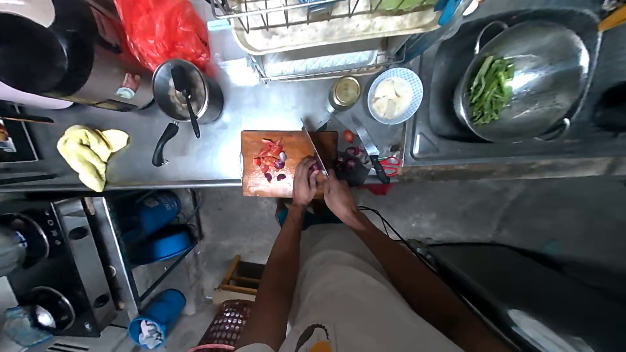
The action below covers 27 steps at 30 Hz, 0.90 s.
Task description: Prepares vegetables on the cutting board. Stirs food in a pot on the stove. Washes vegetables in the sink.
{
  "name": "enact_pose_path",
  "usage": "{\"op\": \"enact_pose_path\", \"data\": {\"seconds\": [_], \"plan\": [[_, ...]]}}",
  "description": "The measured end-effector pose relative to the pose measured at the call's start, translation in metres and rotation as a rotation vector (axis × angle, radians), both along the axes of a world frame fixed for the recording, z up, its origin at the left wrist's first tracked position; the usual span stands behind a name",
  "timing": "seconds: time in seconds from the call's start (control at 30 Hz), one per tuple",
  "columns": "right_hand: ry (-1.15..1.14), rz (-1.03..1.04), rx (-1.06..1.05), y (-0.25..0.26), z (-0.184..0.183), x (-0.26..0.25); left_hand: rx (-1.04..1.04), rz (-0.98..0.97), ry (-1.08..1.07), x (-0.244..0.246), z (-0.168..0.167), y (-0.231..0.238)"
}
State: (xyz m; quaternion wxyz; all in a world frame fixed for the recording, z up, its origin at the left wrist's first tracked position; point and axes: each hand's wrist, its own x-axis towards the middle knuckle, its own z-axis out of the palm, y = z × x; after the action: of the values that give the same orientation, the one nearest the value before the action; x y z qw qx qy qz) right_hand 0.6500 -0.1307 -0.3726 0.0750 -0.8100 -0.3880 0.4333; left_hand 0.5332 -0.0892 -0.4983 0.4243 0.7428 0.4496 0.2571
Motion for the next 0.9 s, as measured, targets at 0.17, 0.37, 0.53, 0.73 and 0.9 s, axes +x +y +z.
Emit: {"op": "enact_pose_path", "data": {"seconds": [0.17,0.37,0.53,0.73,0.9], "plan": [[0.017,0.008,-0.035,0.0,0.002,0.003,0.028,-0.003,-0.009,0.0,-0.002,0.003],[0.014,-0.012,-0.063,0.01,-0.023,0.003,0.049,-0.01,-0.009,-0.001,-0.002,0.004],[0.007,-0.051,-0.073,0.007,-0.028,0.001,0.034,-0.038,0.035,-0.002,0.002,0.006],[0.007,-0.033,-0.023,0.004,-0.03,0.004,0.08,-0.081,0.131,-0.01,0.016,0.005],[0.02,-0.052,0.002,0.003,-0.027,0.006,0.078,-0.225,0.375,-0.009,0.043,0.013]]}}
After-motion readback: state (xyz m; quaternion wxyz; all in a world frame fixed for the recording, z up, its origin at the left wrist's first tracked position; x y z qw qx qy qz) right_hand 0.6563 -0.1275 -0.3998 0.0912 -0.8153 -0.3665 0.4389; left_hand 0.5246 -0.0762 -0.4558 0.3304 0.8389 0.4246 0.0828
